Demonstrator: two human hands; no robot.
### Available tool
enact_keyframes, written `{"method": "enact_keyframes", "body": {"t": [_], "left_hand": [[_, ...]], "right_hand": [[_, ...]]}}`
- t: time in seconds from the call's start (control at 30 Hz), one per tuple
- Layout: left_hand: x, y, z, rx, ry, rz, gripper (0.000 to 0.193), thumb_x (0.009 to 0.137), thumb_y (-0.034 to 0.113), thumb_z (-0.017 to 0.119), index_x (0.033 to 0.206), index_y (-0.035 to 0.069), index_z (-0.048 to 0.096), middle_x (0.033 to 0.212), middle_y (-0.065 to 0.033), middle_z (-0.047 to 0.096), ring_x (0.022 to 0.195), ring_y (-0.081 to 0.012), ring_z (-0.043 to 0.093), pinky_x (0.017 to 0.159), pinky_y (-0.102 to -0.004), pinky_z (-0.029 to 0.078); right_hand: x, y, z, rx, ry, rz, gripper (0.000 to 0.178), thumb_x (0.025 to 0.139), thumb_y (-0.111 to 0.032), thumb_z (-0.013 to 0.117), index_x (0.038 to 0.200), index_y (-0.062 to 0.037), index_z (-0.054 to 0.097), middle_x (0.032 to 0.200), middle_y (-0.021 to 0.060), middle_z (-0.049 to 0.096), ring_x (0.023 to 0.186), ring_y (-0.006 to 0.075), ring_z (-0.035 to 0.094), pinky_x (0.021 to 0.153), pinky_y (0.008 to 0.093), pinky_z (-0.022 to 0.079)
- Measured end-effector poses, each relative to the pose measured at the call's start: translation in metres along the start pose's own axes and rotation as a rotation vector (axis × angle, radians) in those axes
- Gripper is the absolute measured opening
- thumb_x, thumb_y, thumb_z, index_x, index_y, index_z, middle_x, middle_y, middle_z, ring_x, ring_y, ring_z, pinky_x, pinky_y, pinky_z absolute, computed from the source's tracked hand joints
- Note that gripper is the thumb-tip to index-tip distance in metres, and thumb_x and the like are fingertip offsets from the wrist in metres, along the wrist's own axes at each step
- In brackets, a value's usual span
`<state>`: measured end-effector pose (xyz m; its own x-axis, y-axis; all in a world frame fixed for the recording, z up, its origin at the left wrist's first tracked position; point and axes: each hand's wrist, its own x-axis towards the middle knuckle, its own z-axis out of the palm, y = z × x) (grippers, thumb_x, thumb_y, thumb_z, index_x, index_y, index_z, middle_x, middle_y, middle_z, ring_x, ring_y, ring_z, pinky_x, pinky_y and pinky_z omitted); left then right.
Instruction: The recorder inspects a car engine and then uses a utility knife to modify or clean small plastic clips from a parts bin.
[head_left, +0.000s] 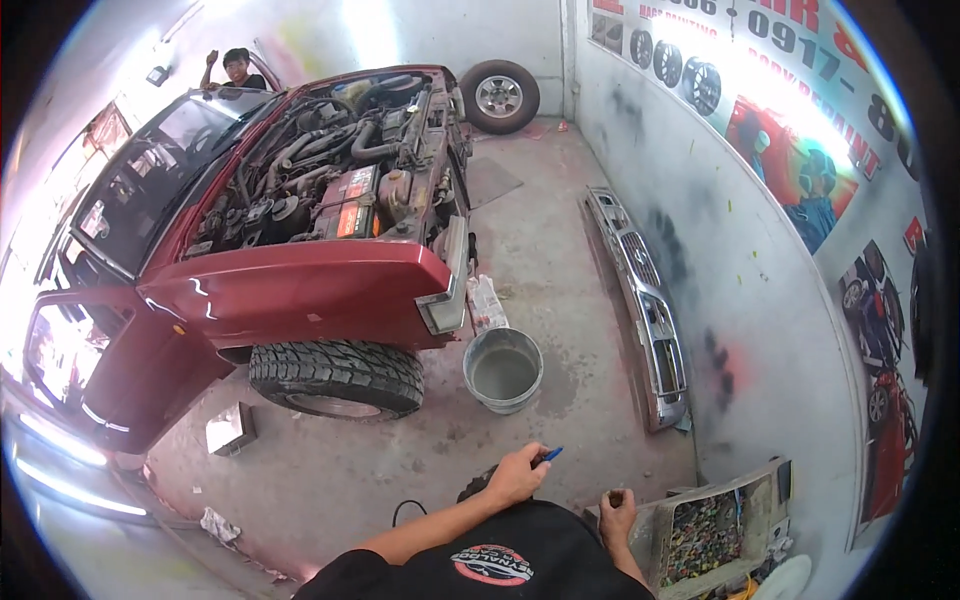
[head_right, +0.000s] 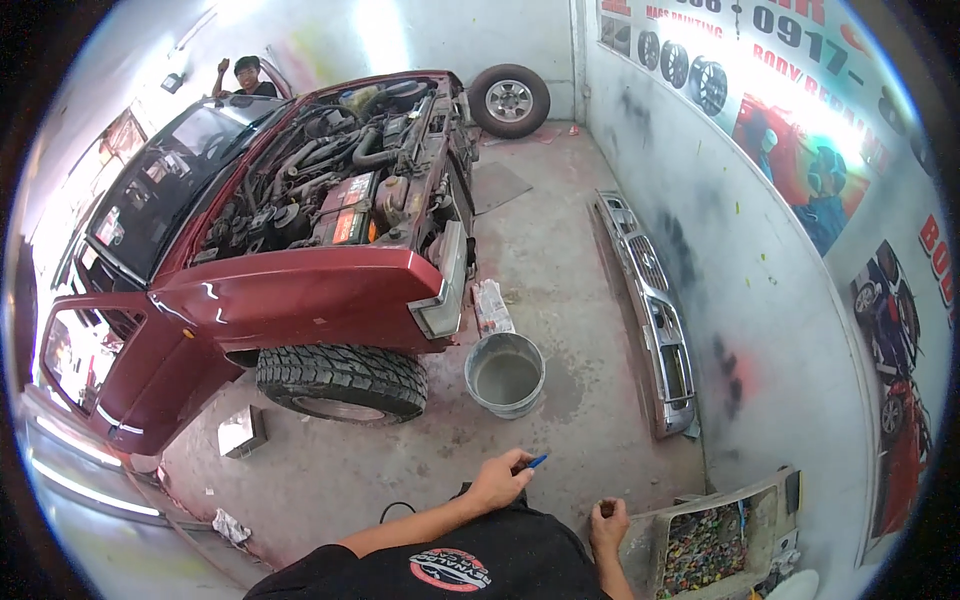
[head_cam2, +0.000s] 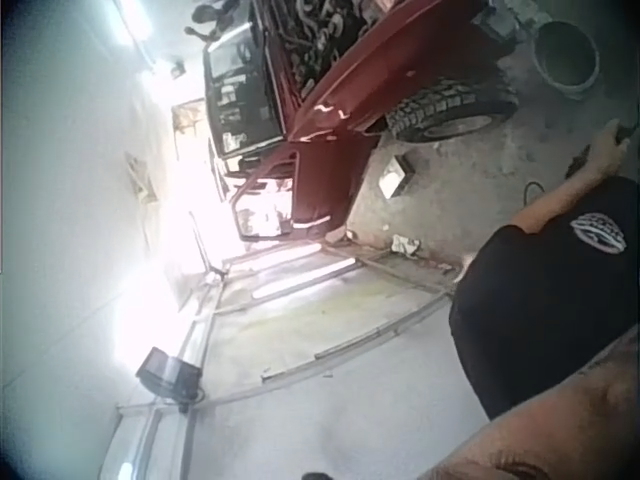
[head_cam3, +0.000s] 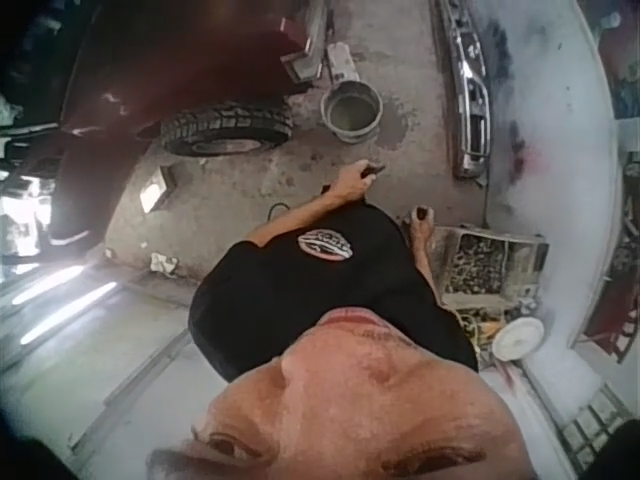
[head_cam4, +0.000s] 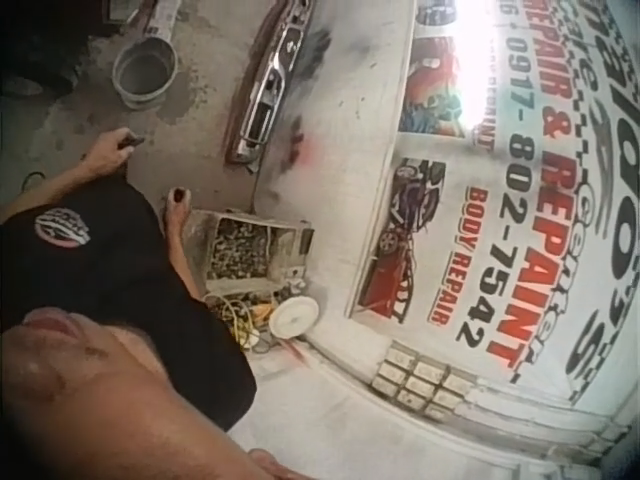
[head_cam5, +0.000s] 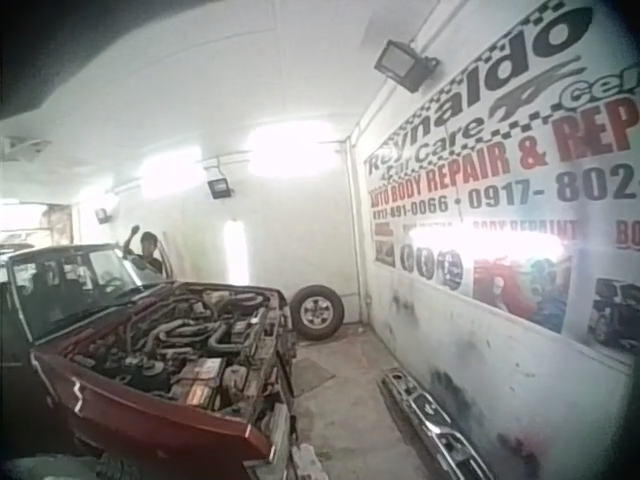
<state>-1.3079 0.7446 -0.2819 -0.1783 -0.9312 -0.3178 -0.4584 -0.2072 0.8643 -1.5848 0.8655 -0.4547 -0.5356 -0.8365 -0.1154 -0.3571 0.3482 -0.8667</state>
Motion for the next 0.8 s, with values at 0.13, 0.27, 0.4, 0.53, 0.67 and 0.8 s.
{"method": "enact_keyframes", "body": {"t": [0.13, 0.27, 0.4, 0.53, 0.67, 0.8], "left_hand": [[0.028, 0.008, 0.000, -0.024, 0.035, 0.032, 0.034, 0.099, 0.022, 0.068, 0.129, 0.003, 0.069, 0.113, -0.0203, 0.077, 0.106, -0.0350, 0.075, 0.094, -0.0440, 0.056], [0.082, 0.022, -0.012, -0.036, 0.055, 0.022, 0.035, 0.100, 0.022, 0.068, 0.129, 0.002, 0.069, 0.116, -0.0211, 0.077, 0.109, -0.0335, 0.074, 0.095, -0.0435, 0.056], [0.147, 0.051, -0.017, -0.139, 0.009, 0.056, 0.032, 0.102, 0.019, 0.068, 0.129, 0.001, 0.069, 0.109, -0.0127, 0.078, 0.100, -0.0204, 0.072, 0.092, -0.0366, 0.055], [0.222, 0.085, -0.024, -0.103, -0.087, 0.008, 0.031, 0.103, 0.017, 0.066, 0.129, 0.000, 0.069, 0.103, -0.0081, 0.076, 0.091, -0.0165, 0.069, 0.085, -0.0332, 0.055], [0.288, 0.107, -0.008, -0.159, -0.141, -0.049, 0.030, 0.105, 0.016, 0.063, 0.128, -0.002, 0.069, 0.099, -0.0054, 0.075, 0.087, -0.0122, 0.067, 0.079, -0.0291, 0.054], [0.361, 0.135, 0.024, -0.206, -0.172, -0.081, 0.029, 0.105, 0.015, 0.063, 0.127, -0.003, 0.069, 0.098, -0.0047, 0.075, 0.085, -0.0122, 0.067, 0.077, -0.0292, 0.055]], "right_hand": [[0.050, -0.045, 0.002, 0.051, -0.049, -0.076, 0.015, 0.092, -0.008, 0.076, 0.102, 0.0000, 0.069, 0.086, 0.0048, 0.072, 0.079, 0.0122, 0.068, 0.075, 0.0307, 0.056], [0.111, -0.068, 0.007, 0.131, -0.098, -0.027, 0.015, 0.094, -0.007, 0.076, 0.105, 0.0008, 0.071, 0.090, 0.0043, 0.073, 0.078, 0.0112, 0.068, 0.074, 0.0287, 0.056], [0.167, -0.097, 0.017, 0.321, -0.083, 0.023, 0.014, 0.097, -0.007, 0.075, 0.107, 0.0005, 0.068, 0.090, 0.0047, 0.072, 0.075, 0.0131, 0.069, 0.070, 0.0280, 0.056], [0.227, -0.142, 0.036, 0.492, -0.034, 0.102, 0.013, 0.099, -0.005, 0.074, 0.108, -0.0004, 0.066, 0.091, 0.0050, 0.071, 0.077, 0.0137, 0.070, 0.069, 0.0284, 0.056], [0.285, -0.158, 0.048, 0.619, -0.011, 0.096, 0.015, 0.099, -0.002, 0.074, 0.110, -0.0005, 0.066, 0.093, 0.0052, 0.072, 0.077, 0.0132, 0.069, 0.073, 0.0282, 0.057], [0.367, -0.160, 0.050, 0.651, -0.088, 0.103, 0.020, 0.098, -0.002, 0.074, 0.115, 0.0012, 0.066, 0.096, 0.0060, 0.072, 0.078, 0.0131, 0.069, 0.072, 0.0286, 0.058]]}}
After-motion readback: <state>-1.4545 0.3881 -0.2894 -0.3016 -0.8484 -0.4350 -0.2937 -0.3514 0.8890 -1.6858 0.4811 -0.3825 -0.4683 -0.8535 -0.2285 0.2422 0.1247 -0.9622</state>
